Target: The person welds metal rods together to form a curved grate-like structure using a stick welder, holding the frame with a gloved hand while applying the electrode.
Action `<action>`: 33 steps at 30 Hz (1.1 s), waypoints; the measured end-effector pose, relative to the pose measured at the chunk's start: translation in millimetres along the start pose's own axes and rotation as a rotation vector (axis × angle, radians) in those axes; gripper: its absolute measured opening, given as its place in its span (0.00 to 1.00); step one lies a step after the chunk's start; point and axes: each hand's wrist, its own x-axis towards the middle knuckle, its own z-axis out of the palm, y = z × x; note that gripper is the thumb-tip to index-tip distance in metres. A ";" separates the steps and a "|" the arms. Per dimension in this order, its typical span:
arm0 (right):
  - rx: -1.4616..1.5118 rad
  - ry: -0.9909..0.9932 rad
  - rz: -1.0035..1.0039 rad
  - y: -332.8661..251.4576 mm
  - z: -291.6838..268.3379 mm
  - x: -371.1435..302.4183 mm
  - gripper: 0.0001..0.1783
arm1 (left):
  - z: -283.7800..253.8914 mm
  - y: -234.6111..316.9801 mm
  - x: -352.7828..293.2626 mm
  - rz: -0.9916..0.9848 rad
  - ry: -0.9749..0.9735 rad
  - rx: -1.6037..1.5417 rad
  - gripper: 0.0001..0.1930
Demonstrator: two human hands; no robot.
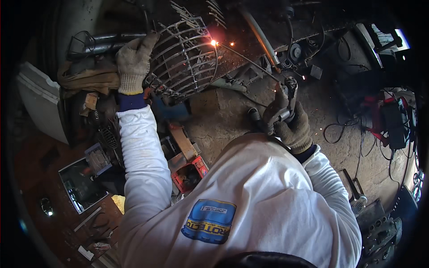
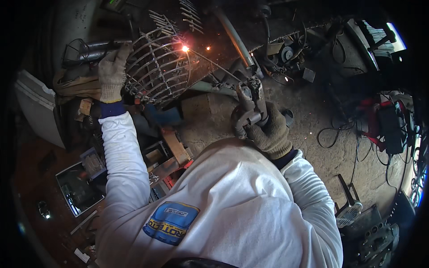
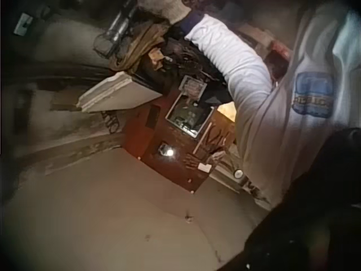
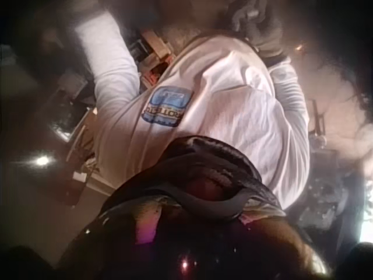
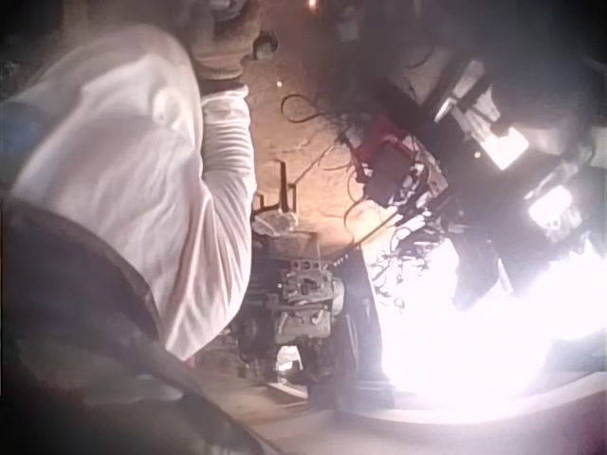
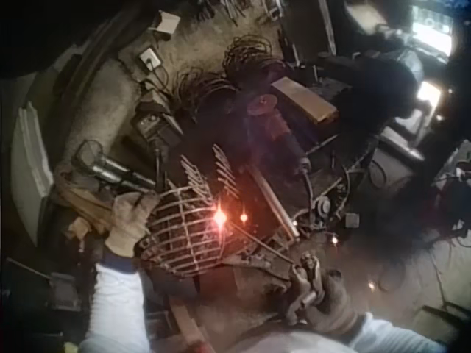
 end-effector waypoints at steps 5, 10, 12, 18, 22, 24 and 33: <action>-0.073 -0.033 0.004 -5.9 -1.9 1.7 0.29 | 1.4 4.0 -2.0 -0.003 0.001 0.007 0.32; -0.078 -0.036 -0.002 -4.6 0.4 2.8 0.29 | 0.4 0.4 -1.2 -0.022 0.002 0.085 0.34; -0.114 -0.036 -0.002 -7.7 0.2 3.8 0.29 | 1.3 3.5 -0.3 0.058 0.035 0.049 0.34; 0.021 -0.051 -0.004 7.3 1.0 3.2 0.29 | 3.0 3.3 -0.2 0.051 0.029 -0.011 0.31; 0.268 -0.103 0.036 9.8 4.8 0.5 0.30 | 8.5 -15.2 2.2 0.089 0.010 -0.087 0.31; 0.214 -0.109 0.037 7.2 1.3 2.5 0.30 | 7.8 -6.1 2.1 0.046 -0.001 -0.101 0.31; 0.193 -0.071 0.010 -10.1 9.8 3.7 0.29 | 7.3 -1.0 2.8 0.155 0.017 -0.023 0.29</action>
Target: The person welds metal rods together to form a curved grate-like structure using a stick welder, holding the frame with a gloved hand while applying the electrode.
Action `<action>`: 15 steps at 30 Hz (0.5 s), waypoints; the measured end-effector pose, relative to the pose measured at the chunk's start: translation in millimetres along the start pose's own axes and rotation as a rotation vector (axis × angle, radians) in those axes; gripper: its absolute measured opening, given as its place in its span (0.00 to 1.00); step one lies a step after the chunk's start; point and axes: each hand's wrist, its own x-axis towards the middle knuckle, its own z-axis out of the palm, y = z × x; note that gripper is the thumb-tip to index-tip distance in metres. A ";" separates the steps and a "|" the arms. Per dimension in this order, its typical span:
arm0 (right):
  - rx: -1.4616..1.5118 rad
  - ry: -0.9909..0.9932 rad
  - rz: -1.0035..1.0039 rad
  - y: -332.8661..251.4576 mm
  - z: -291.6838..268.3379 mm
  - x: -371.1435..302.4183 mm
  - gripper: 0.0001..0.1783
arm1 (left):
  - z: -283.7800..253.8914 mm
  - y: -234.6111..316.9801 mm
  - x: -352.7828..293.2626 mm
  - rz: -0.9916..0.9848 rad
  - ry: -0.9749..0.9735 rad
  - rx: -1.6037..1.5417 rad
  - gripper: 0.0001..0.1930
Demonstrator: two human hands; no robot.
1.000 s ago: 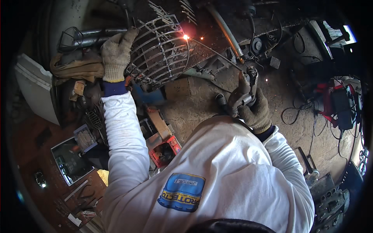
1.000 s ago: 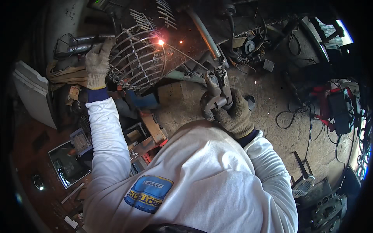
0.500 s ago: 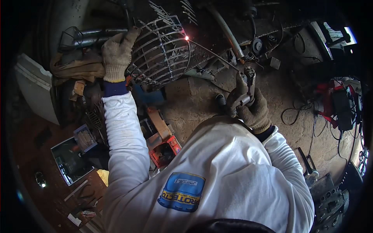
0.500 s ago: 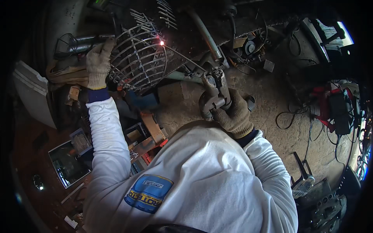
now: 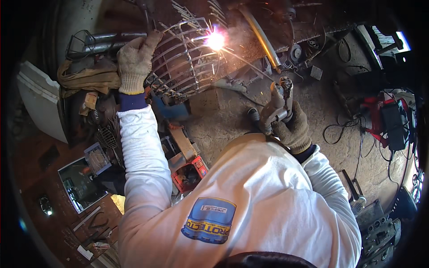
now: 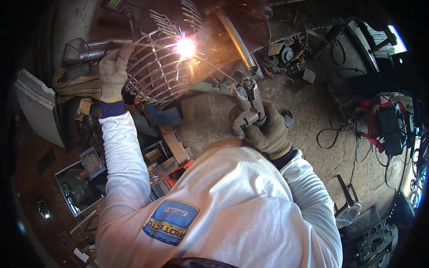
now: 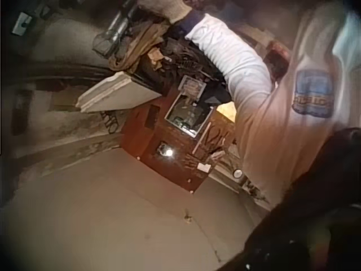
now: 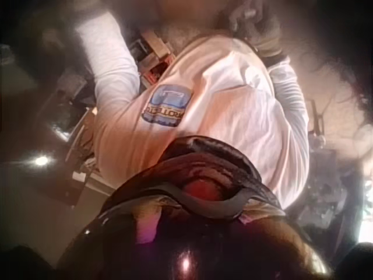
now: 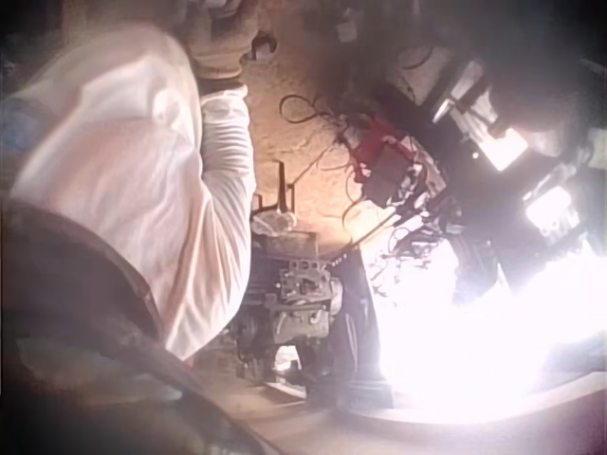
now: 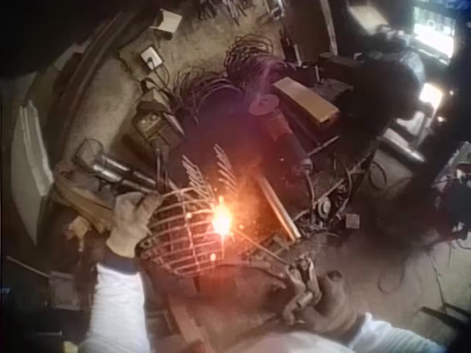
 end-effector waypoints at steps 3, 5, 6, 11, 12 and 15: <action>0.180 0.051 -0.070 -2.3 0.9 -2.1 0.31 | -8.9 11.1 -3.1 -0.128 -0.022 -0.037 0.27; -0.058 0.115 -0.026 4.4 -10.3 -2.9 0.30 | -5.1 8.2 -0.5 -0.157 -0.055 -0.065 0.26; -0.080 0.149 -0.093 4.2 -11.4 0.9 0.30 | -6.6 5.2 0.7 -0.156 -0.054 0.120 0.25; -0.068 0.139 -0.022 14.8 -18.0 -2.6 0.28 | -6.2 8.2 -2.6 -0.202 -0.019 -0.086 0.30; -0.057 0.133 -0.004 14.2 -18.3 -3.0 0.28 | -7.2 8.8 -2.4 -0.272 -0.036 -0.071 0.30; -0.090 0.096 -0.018 16.1 -20.5 -3.3 0.27 | -7.5 4.9 -4.0 -0.250 -0.012 -0.074 0.30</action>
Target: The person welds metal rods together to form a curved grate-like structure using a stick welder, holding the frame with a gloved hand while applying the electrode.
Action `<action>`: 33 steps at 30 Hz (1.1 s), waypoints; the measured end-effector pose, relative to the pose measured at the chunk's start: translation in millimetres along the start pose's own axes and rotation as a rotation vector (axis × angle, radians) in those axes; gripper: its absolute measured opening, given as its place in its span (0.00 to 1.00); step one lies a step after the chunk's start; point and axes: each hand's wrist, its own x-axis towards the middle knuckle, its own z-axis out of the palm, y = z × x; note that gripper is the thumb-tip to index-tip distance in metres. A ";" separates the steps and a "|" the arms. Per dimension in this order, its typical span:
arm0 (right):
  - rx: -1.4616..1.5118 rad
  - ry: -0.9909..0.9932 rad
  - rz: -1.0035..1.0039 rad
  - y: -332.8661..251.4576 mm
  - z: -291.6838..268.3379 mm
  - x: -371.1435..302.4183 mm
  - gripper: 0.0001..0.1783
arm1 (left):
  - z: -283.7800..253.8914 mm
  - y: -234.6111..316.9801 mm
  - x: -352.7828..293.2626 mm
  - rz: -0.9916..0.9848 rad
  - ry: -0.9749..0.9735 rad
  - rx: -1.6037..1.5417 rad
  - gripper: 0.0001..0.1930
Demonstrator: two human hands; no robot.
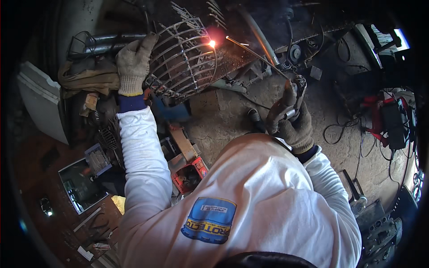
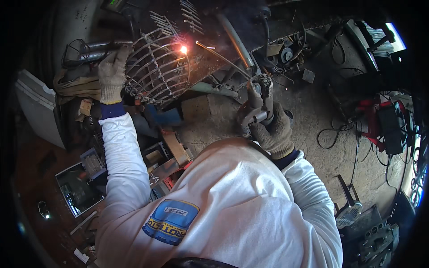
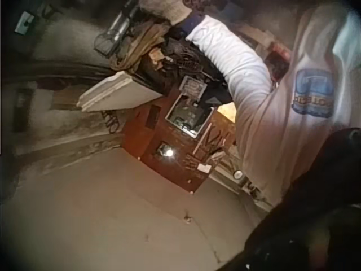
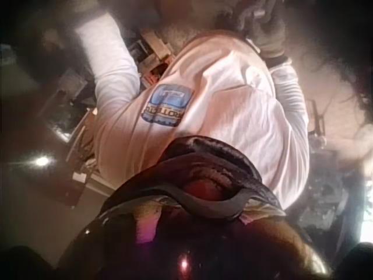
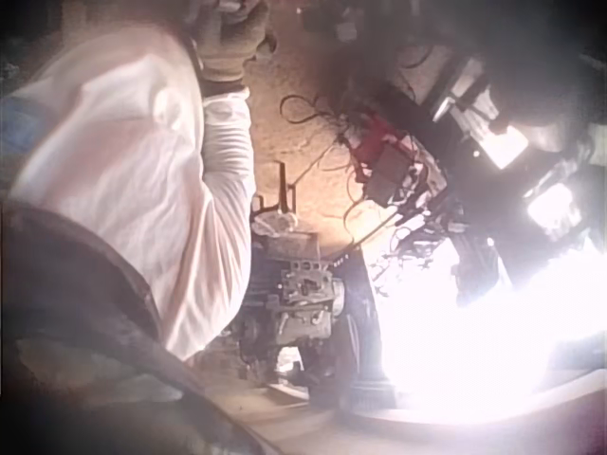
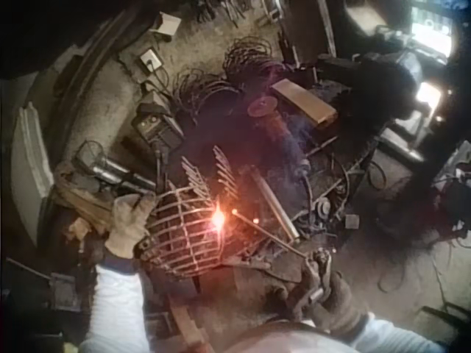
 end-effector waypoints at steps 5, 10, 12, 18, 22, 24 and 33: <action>-0.066 -0.005 0.019 -7.3 -0.8 -1.9 0.30 | 1.3 -6.0 0.3 0.016 0.010 0.024 0.33; -0.105 -0.045 0.031 -5.7 -2.3 -4.1 0.33 | 0.1 -9.2 0.3 0.042 0.009 0.045 0.34; -0.061 -0.039 0.046 -8.1 -3.2 -3.6 0.32 | 0.3 -7.6 -2.8 0.075 0.037 0.012 0.34; -0.098 -0.038 -0.024 -6.3 -7.6 -3.3 0.32 | -14.2 16.0 -11.5 0.259 0.195 0.232 0.34; -0.086 -0.036 -0.011 -4.2 -5.3 -4.1 0.33 | -9.4 20.3 -15.0 0.398 0.247 0.302 0.33; -0.107 -0.035 0.002 -7.6 -2.4 -3.1 0.33 | -10.7 21.3 -21.6 0.376 0.249 0.338 0.33; -0.163 -0.043 0.032 -8.5 3.1 0.0 0.32 | -6.7 29.6 -19.9 0.401 0.258 0.371 0.36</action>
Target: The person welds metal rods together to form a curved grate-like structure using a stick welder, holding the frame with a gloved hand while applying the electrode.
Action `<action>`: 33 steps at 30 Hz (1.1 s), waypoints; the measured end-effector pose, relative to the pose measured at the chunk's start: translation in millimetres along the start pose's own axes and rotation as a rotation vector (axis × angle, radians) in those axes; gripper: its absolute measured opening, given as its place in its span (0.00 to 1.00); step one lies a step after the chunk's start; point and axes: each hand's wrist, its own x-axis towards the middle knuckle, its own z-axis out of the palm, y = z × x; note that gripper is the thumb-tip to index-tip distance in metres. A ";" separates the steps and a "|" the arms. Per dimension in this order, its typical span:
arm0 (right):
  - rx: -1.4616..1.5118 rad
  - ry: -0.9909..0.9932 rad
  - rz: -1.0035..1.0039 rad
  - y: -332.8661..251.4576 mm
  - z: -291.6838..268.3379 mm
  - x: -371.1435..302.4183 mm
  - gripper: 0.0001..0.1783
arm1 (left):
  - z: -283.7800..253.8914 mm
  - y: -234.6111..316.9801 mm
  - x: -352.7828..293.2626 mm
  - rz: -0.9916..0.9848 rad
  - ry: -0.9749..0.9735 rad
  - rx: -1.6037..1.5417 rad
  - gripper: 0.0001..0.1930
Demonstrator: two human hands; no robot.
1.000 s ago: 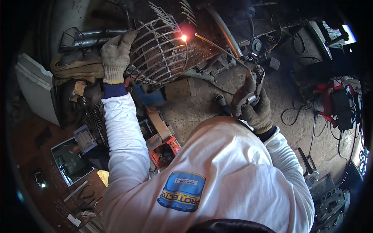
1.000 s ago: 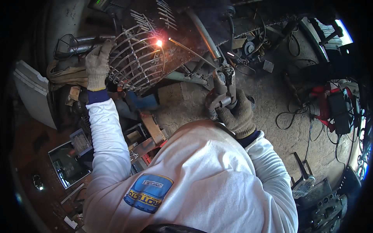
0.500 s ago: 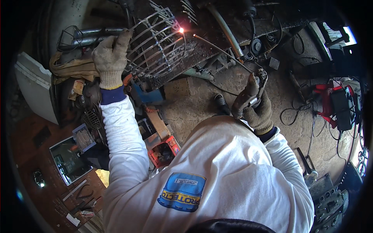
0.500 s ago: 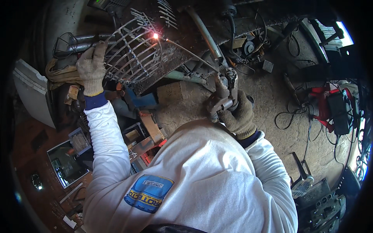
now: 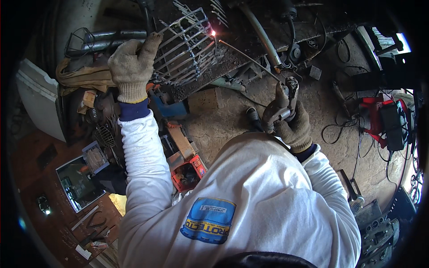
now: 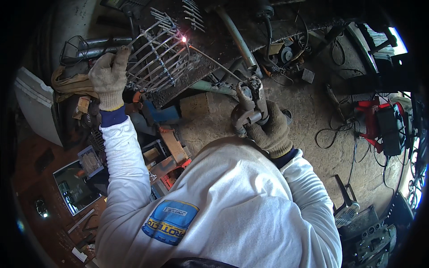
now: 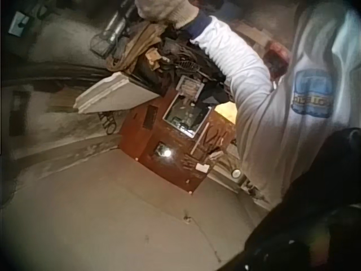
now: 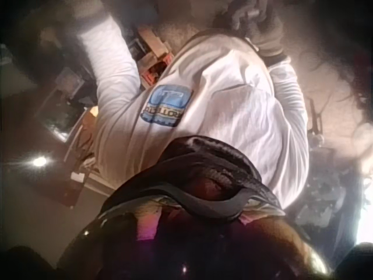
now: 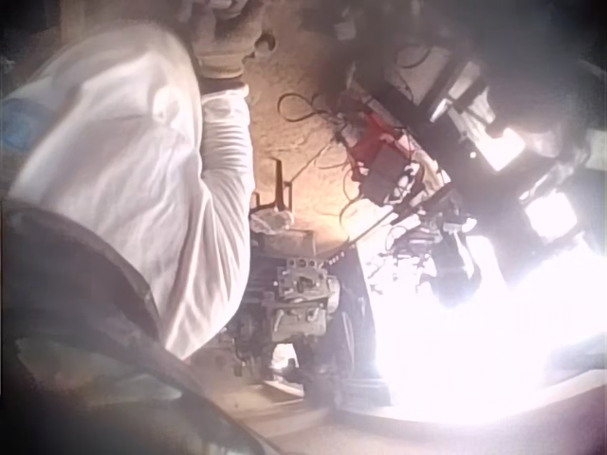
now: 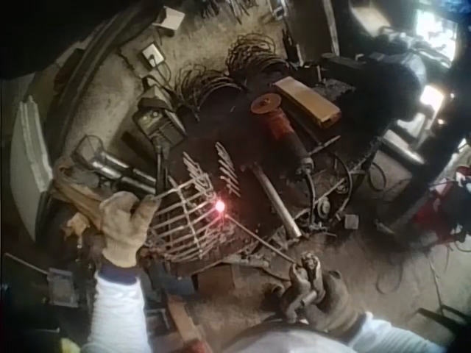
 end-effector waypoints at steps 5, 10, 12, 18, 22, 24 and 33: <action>-0.040 0.017 -0.013 -5.8 0.0 2.9 0.30 | 2.5 1.0 4.5 -0.045 -0.043 -0.016 0.36; -0.049 0.007 -0.039 -5.0 -0.4 2.4 0.30 | 4.4 -5.5 4.5 -0.034 -0.041 0.039 0.36; -0.097 -0.008 -0.031 -11.6 -0.2 4.2 0.29 | 6.3 -4.3 4.4 -0.025 -0.017 0.013 0.37; -0.175 -0.020 -0.033 -9.6 1.9 6.7 0.28 | 4.4 5.2 7.9 -0.022 -0.041 -0.008 0.37; -0.158 -0.002 -0.033 -8.2 6.6 6.6 0.28 | 6.7 -1.5 5.4 0.005 -0.020 0.031 0.36; -0.200 0.005 -0.046 -8.7 7.2 7.1 0.29 | 7.7 -0.7 7.3 0.008 -0.010 0.020 0.36; -0.164 0.059 -0.037 -6.2 5.5 4.7 0.30 | 10.5 -9.2 6.4 -0.032 -0.025 -0.016 0.34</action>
